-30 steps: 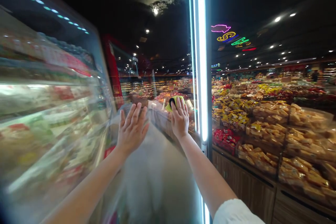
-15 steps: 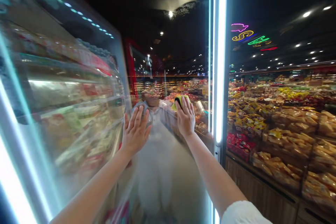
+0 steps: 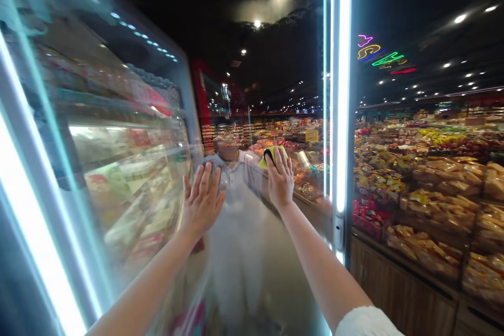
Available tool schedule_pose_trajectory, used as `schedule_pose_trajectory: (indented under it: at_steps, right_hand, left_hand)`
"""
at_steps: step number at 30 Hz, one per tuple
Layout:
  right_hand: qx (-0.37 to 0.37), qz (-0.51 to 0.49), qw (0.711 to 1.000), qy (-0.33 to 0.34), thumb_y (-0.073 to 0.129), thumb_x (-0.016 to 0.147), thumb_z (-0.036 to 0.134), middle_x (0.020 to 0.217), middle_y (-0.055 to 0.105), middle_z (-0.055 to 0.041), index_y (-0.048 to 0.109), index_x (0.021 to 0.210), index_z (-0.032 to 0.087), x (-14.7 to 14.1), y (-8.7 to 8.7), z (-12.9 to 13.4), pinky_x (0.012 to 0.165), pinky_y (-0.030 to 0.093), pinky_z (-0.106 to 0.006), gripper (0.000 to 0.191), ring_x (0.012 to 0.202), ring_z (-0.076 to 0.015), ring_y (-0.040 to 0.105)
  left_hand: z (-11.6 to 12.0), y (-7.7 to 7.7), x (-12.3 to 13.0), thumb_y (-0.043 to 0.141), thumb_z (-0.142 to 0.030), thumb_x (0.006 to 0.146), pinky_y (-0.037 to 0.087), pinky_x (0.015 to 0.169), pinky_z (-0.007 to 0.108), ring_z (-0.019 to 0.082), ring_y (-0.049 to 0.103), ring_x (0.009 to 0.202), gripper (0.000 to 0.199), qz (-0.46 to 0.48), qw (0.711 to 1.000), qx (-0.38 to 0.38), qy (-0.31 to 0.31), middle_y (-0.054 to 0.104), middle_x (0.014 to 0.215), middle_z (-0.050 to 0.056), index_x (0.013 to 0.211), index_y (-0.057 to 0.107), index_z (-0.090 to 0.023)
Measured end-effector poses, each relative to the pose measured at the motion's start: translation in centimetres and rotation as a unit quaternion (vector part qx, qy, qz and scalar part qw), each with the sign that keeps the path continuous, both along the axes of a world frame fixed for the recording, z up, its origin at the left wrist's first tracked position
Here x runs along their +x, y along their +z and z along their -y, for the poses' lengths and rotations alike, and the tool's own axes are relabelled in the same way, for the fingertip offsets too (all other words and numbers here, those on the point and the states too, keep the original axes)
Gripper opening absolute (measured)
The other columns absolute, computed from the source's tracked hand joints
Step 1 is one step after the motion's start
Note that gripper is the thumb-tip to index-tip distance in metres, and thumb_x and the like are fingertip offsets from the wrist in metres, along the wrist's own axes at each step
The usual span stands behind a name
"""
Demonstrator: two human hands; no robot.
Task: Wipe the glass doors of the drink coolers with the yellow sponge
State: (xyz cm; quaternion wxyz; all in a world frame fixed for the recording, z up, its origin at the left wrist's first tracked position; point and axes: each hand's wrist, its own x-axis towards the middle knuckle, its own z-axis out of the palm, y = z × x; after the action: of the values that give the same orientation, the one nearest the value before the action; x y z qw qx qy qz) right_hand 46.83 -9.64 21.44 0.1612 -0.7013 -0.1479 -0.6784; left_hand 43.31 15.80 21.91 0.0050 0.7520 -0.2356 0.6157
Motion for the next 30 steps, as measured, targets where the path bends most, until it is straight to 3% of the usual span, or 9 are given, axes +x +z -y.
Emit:
schedule_pose_trajectory:
  at_steps: [2,4,9,12,16,20,22,25,30]
  right_hand:
    - [-0.029,-0.007,1.000,-0.004,0.040,0.104,0.015,0.164,0.038,-0.0077,0.043,0.156,0.029,-0.2,0.2,-2.5,0.126,0.030,-0.053,0.054,0.156,-0.0239,0.026]
    - [-0.089,-0.011,0.996,-0.005,0.042,0.103,0.013,0.160,0.045,-0.0065,0.048,0.153,0.030,-0.7,-1.6,-4.0,0.127,0.030,-0.048,0.053,0.154,-0.0214,0.032]
    - [-0.136,-0.006,0.991,-0.003,0.045,0.102,0.011,0.154,0.054,-0.0050,0.051,0.150,0.032,-1.4,-6.1,-2.1,0.127,0.031,-0.045,0.053,0.150,-0.0190,0.040]
    - [-0.060,0.005,0.998,-0.006,0.042,0.102,0.011,0.160,0.045,-0.0082,0.044,0.155,0.029,-1.1,-3.9,-1.6,0.126,0.031,-0.051,0.056,0.154,-0.0223,0.030]
    - [-0.010,0.007,1.000,-0.017,0.040,0.104,0.014,0.164,0.037,-0.0084,0.043,0.156,0.027,-0.6,0.5,-5.7,0.126,0.029,-0.054,0.054,0.156,-0.0246,0.025]
    - [-0.110,-0.012,0.994,-0.009,0.044,0.104,0.016,0.160,0.045,-0.0053,0.047,0.153,0.030,-1.3,-1.5,-9.3,0.128,0.028,-0.048,0.051,0.153,-0.0212,0.033]
    - [-0.177,-0.016,0.984,-0.001,0.045,0.103,0.014,0.156,0.050,-0.0036,0.051,0.150,0.032,-1.8,-4.0,-8.8,0.128,0.029,-0.044,0.050,0.150,-0.0187,0.040]
    - [-0.172,-0.013,0.985,-0.002,0.045,0.102,0.011,0.154,0.053,-0.0036,0.051,0.150,0.033,-2.0,-5.6,-6.9,0.128,0.029,-0.046,0.053,0.147,-0.0188,0.044]
    - [-0.048,0.018,0.999,0.004,0.041,0.102,0.011,0.163,0.039,-0.0069,0.041,0.157,0.031,-1.1,-0.3,-9.5,0.126,0.029,-0.055,0.058,0.154,-0.0252,0.030]
  left_hand:
    - [-0.4,0.2,0.1,0.052,-0.030,0.099,0.004,0.130,0.057,0.029,0.024,0.156,0.076,-0.006,1.000,-0.007,-0.003,0.031,0.166,0.015,0.164,0.013,-0.023]
    - [-1.0,0.2,0.1,0.053,-0.031,0.100,0.004,0.129,0.057,0.030,0.025,0.156,0.076,-0.009,1.000,-0.013,-0.003,0.030,0.166,0.015,0.164,0.012,-0.023]
    - [-3.1,-0.3,0.2,0.052,-0.030,0.100,0.007,0.130,0.056,0.029,0.026,0.156,0.076,0.002,1.000,-0.004,-0.001,0.031,0.166,0.015,0.164,0.011,-0.024]
    - [-4.3,-0.3,0.3,0.053,-0.030,0.100,0.009,0.130,0.056,0.029,0.024,0.156,0.076,0.012,1.000,-0.003,0.001,0.031,0.166,0.015,0.164,0.014,-0.023]
    - [-5.0,-0.4,0.3,0.054,-0.031,0.099,0.007,0.130,0.057,0.029,0.024,0.156,0.076,0.006,1.000,-0.014,0.000,0.033,0.165,0.016,0.164,0.015,-0.023]
    - [-5.3,-0.8,0.0,0.053,-0.031,0.100,0.005,0.129,0.058,0.030,0.025,0.156,0.077,-0.005,1.000,-0.021,0.001,0.032,0.166,0.016,0.164,0.012,-0.023]
    - [-5.7,-1.1,-0.2,0.053,-0.031,0.100,0.006,0.129,0.058,0.030,0.025,0.156,0.077,-0.004,1.000,-0.026,0.000,0.032,0.166,0.016,0.164,0.011,-0.023]
    - [-7.0,-1.5,-0.3,0.053,-0.031,0.100,0.006,0.129,0.058,0.029,0.027,0.155,0.078,0.003,1.000,-0.024,0.003,0.033,0.165,0.015,0.164,0.009,-0.024]
    - [-9.3,-1.3,-0.6,0.055,-0.032,0.099,0.006,0.129,0.057,0.030,0.027,0.155,0.080,0.019,0.999,-0.035,0.032,0.034,0.165,0.016,0.164,0.010,-0.023]
